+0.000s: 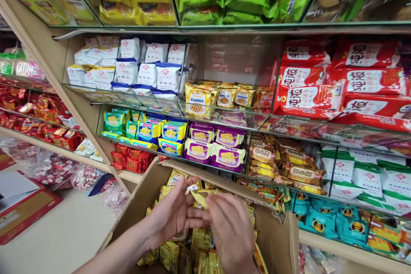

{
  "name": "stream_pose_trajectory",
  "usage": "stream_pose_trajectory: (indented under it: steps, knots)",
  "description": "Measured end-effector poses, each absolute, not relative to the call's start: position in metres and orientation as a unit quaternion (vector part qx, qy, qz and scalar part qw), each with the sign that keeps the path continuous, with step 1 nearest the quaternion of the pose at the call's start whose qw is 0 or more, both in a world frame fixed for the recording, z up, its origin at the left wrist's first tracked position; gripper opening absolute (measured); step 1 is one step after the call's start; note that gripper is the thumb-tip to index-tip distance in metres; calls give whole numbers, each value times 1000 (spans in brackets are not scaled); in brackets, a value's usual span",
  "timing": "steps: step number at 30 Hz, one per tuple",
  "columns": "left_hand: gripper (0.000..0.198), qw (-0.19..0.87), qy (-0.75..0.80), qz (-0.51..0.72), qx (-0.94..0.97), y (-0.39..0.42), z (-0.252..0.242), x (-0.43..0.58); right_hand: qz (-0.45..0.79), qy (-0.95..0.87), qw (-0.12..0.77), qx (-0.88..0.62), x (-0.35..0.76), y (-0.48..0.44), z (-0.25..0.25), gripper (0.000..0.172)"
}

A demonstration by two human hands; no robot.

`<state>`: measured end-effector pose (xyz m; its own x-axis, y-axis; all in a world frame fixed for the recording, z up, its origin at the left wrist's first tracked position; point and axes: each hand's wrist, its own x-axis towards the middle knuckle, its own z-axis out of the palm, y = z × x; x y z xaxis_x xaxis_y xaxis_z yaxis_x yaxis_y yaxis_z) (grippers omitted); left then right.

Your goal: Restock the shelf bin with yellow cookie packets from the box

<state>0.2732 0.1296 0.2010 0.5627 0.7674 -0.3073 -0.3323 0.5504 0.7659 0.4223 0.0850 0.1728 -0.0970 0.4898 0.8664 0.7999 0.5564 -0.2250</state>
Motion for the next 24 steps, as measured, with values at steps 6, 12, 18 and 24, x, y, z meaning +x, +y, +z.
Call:
stream_pose_trajectory:
  steps: [6,12,18,24]
  knots:
    - [57,809,253,443,294,124,204,273,-165,-754,490,-405,412,66,161,24]
    - [53,782,223,473,339,122,205,274,208,-504,641,-539,412,68,166,47]
    - [52,756,216,464,407,123,198,266,433,-379,613,-542,394,70,175,55]
    - [34,693,260,441,508,135,184,233,-35,-616,528,-584,418,68,239,26]
